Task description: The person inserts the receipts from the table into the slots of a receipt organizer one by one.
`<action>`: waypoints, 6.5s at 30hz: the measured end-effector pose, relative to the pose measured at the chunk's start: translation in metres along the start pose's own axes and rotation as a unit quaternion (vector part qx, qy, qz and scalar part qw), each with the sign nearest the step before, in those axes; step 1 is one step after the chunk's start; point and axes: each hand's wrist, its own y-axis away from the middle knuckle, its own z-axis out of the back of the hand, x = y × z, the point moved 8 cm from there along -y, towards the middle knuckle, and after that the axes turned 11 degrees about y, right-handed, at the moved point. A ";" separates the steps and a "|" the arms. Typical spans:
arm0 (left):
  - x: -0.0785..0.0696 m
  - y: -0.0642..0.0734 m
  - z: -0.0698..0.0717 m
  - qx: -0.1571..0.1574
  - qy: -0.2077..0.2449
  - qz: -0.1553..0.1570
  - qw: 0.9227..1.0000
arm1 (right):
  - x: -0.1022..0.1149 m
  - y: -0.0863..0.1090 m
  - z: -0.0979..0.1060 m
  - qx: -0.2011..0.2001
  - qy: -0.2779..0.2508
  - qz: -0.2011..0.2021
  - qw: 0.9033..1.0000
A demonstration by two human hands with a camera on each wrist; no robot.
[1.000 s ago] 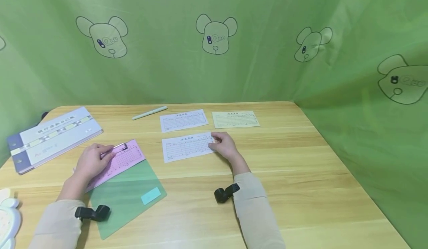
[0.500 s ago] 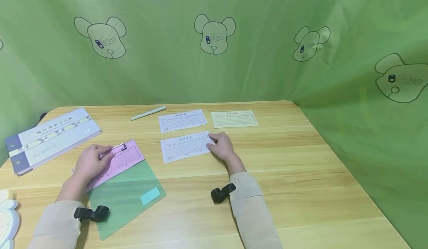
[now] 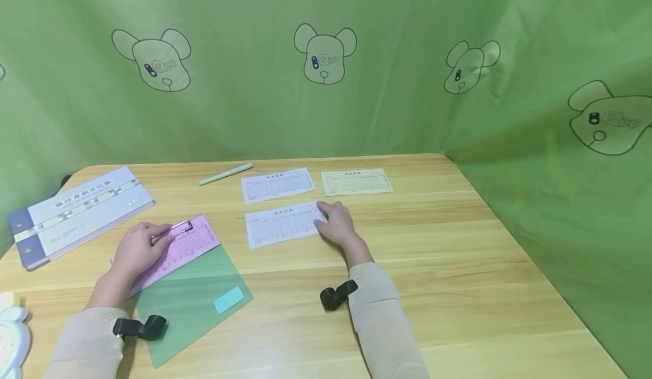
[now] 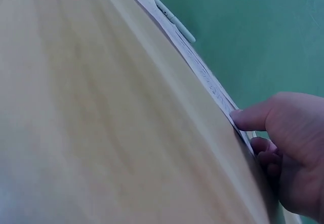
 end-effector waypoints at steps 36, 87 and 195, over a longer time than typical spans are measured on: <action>0.000 0.000 -0.001 0.002 -0.003 0.000 1.000 | 0.001 0.002 -0.008 0.046 0.033 -0.042 0.998; -0.002 0.002 -0.002 0.006 -0.003 -0.003 1.000 | 0.003 0.013 0.002 -0.001 -0.333 -0.080 0.940; -0.006 -0.001 -0.007 -0.002 -0.068 -0.032 0.997 | 0.187 -0.017 -0.094 0.166 -0.372 -0.076 0.910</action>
